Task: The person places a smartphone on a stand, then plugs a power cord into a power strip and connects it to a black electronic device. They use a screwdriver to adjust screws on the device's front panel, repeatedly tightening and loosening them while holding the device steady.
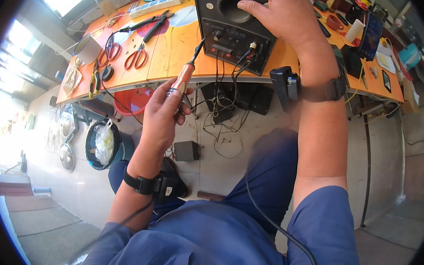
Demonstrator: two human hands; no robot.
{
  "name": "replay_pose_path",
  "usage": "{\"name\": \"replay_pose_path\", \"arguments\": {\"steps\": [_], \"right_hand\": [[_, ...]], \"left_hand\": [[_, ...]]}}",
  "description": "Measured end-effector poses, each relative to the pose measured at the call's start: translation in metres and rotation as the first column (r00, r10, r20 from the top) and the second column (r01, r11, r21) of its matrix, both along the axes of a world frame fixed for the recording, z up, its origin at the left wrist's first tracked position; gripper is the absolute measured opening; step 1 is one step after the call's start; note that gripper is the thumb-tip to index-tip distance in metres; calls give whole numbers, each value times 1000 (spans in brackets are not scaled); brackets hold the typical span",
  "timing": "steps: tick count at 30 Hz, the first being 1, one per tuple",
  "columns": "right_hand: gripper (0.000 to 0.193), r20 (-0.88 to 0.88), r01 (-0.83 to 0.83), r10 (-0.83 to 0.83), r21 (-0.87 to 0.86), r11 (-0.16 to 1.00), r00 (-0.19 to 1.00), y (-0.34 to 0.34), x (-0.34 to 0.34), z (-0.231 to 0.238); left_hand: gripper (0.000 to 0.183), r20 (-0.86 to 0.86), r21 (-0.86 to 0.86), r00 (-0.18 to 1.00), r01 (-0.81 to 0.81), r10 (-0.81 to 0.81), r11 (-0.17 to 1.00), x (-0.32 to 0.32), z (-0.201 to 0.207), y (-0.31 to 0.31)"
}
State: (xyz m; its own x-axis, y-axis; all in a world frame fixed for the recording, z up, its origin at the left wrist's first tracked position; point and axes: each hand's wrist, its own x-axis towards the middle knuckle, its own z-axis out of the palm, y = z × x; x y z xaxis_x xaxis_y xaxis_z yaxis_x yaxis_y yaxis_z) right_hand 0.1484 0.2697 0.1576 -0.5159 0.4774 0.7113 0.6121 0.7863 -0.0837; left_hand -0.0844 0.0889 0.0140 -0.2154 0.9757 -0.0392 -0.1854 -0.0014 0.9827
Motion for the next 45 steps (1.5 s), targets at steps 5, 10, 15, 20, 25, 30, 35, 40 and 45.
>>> {"name": "replay_pose_path", "arguments": {"steps": [5,10,15,20,25,30,35,40,45], "right_hand": [[48,-8,6,-6,-7,1000,1000,-1,-2,0],[47,-2,15,-15,-1,1000,1000,-2,-1,1],[47,-6,1,-1,9,1000,1000,0,0,0],[47,-7,-12,13,23,1000,1000,1,0,0],[46,-10,-16,16,24,1000,1000,2,0,-2],[47,-2,-6,6,33,999,1000,3,-1,-2],[46,8,21,-21,36,999,1000,2,1,0],[51,90,70,-69,-1,998,994,9,7,-5],[52,96,145,-142,-19,989,985,15,4,-9]], "left_hand": [[43,-284,9,956,-74,74,997,2,4,-2],[43,169,-59,986,-3,12,998,-1,10,0],[41,502,-140,865,74,6,987,-3,9,3],[40,849,-21,518,222,-99,975,-13,3,8],[38,478,-74,877,105,-57,992,-9,1,8],[42,-619,115,771,-102,151,988,0,4,12],[46,-706,118,692,-90,147,989,-5,8,13],[38,-525,59,849,-28,55,998,-22,9,-13],[42,-303,-3,950,-73,69,997,-65,0,-57]]}}
